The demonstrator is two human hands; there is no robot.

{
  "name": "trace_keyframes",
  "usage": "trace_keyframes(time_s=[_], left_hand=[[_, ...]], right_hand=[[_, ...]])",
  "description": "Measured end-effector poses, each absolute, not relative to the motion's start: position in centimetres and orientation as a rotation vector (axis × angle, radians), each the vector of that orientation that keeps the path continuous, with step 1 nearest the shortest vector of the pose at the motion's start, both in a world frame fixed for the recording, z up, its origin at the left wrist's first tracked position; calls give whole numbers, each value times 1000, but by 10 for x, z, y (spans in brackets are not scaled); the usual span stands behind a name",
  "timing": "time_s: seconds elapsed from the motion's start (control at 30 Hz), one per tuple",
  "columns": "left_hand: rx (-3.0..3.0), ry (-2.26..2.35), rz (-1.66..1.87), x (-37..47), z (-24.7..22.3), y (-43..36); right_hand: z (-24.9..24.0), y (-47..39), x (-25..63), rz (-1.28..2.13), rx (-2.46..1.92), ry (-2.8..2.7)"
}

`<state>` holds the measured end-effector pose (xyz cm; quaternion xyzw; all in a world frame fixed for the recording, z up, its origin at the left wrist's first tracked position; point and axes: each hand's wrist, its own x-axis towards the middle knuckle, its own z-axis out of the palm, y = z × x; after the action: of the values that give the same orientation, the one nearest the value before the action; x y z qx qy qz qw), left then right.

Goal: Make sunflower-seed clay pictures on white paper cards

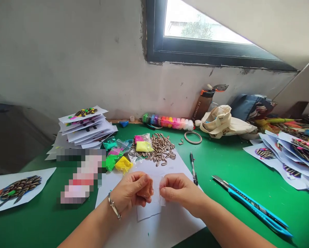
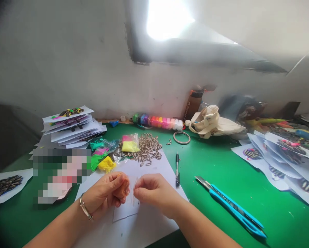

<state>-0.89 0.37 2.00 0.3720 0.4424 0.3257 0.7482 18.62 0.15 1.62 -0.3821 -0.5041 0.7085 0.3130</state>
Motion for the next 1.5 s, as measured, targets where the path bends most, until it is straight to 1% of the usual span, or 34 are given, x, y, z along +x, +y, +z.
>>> trace_keyframes(time_s=[0.2, 0.47, 0.73, 0.87, 1.07, 1.23, 1.33, 1.5], left_hand=[[802, 979, 751, -10, 18, 5], [817, 980, 760, -9, 19, 6], [762, 982, 757, -7, 23, 4], [784, 976, 744, -7, 24, 4], [894, 991, 758, -7, 20, 2], [930, 977, 725, -5, 16, 1], [892, 979, 716, -5, 20, 1], [776, 905, 698, -7, 27, 1]], right_hand=[[17, 3, 185, 1853, -894, -1326], [17, 3, 185, 1921, -968, -1216], [21, 6, 191, 1910, -788, -1381], [17, 5, 189, 1946, -823, -1289], [13, 2, 184, 1838, -925, -1315], [11, -3, 180, 1742, -1042, -1460], [13, -5, 181, 1702, -980, -1533], [23, -6, 188, 1873, -831, -1481]])
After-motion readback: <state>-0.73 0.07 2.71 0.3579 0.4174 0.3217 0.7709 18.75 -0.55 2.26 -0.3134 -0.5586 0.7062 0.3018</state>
